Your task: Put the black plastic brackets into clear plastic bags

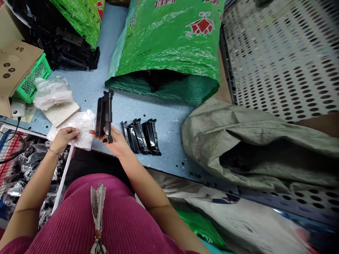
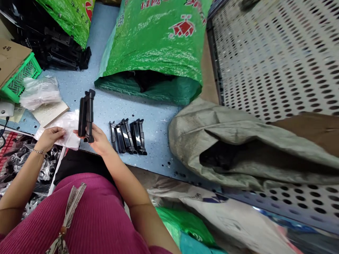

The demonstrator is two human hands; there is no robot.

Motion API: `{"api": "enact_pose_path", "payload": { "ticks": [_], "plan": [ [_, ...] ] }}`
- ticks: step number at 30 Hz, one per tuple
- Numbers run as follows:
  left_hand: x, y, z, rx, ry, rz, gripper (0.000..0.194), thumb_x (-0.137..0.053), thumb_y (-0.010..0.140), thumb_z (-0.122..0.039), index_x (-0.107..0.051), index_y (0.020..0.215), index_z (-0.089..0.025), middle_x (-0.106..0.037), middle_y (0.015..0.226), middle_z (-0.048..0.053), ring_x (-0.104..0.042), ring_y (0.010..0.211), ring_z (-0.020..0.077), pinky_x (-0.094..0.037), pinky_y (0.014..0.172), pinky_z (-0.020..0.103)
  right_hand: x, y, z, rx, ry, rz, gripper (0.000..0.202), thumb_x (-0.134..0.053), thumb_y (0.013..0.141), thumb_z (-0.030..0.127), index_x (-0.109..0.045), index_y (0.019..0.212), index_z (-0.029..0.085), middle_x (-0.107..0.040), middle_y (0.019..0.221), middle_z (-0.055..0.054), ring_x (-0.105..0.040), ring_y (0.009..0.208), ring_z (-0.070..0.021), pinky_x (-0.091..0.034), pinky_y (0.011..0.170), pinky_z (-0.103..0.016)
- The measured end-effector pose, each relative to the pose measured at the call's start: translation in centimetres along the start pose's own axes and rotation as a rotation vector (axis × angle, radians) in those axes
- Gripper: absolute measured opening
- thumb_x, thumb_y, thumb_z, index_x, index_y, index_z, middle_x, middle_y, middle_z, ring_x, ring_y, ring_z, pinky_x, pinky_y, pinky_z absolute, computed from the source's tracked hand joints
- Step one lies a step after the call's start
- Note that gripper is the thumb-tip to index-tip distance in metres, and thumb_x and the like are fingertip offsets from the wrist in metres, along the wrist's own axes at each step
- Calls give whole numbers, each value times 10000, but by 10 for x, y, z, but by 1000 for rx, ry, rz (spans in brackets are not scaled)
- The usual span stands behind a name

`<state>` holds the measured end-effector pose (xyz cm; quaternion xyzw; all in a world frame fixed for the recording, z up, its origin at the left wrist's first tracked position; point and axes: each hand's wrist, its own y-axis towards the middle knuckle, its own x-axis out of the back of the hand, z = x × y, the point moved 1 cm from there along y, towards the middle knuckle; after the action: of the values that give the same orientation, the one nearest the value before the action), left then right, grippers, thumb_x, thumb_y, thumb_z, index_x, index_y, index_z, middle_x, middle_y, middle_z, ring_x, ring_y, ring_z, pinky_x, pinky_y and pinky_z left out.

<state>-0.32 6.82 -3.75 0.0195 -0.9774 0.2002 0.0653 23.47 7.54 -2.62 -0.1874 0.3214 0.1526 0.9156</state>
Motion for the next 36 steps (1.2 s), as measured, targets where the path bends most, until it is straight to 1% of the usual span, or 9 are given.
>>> {"api": "enact_pose_path", "payload": {
  "ticks": [3,7,12,18,23,27,31,34,36],
  "plan": [
    [-3,-6,-7,-56,-4,-81,377,-891,577,-405,-657,733,-154,-653,675,-4,-559,595,107,-435,592,243,-17,24,-22,-83,154,55,316,-848,761,438,-671,882,205,-763,869,-41,-756,1026,-280,-596,945,-423],
    [1,-14,-19,-181,45,-131,334,-823,688,-368,-637,890,-177,-693,732,0,-637,674,140,-481,661,265,-11,35,-44,-129,149,-91,308,-884,708,364,-686,865,187,-772,827,-32,-763,894,-218,-611,861,-332],
    [-1,-16,-18,-206,249,-35,314,-772,725,-349,-648,964,-187,-694,771,8,-654,726,159,-492,685,287,0,21,-35,-94,124,-99,352,-880,729,428,-686,910,198,-771,877,-30,-743,856,-197,-591,837,-331],
    [-24,-10,-5,-182,124,-25,338,-793,644,-324,-584,875,-194,-630,731,-21,-612,669,136,-496,646,273,-11,22,-40,-90,-24,-9,346,-862,719,434,-687,882,184,-704,766,14,-647,724,-141,-518,693,-261],
    [-2,-17,-16,-319,167,-117,316,-786,719,-341,-549,874,-201,-629,790,-9,-616,715,138,-509,683,272,-11,30,-46,-17,-4,-90,396,-885,657,426,-682,900,189,-676,754,38,-580,663,-109,-493,627,-232],
    [16,-25,-26,-501,597,-222,51,-621,837,-212,-645,880,-199,-646,945,52,-641,852,192,-544,812,349,-5,29,-45,-29,21,-122,362,-855,675,409,-675,896,187,-678,789,31,-560,648,-100,-488,615,-229],
    [9,-23,-27,-545,981,-158,351,-476,824,-79,-772,986,-175,-672,1169,131,-662,1047,284,-552,939,450,-1,22,-42,10,-79,-188,340,-811,723,394,-682,964,193,-691,835,11,-608,731,-128,-510,671,-247],
    [6,-15,-26,-555,877,-140,397,-502,870,-127,-750,1178,-167,-704,1210,120,-676,1054,261,-562,983,441,2,3,-34,148,-158,-287,291,-812,760,362,-662,965,218,-678,850,12,-634,821,-143,-515,693,-231],
    [10,-8,-25,-560,759,-100,404,-547,892,-184,-715,1260,-174,-705,1239,113,-688,956,214,-588,941,412,2,-14,-31,70,-81,-178,257,-794,806,395,-633,903,219,-631,771,18,-610,712,-132,-485,578,-214]
  ]
}}
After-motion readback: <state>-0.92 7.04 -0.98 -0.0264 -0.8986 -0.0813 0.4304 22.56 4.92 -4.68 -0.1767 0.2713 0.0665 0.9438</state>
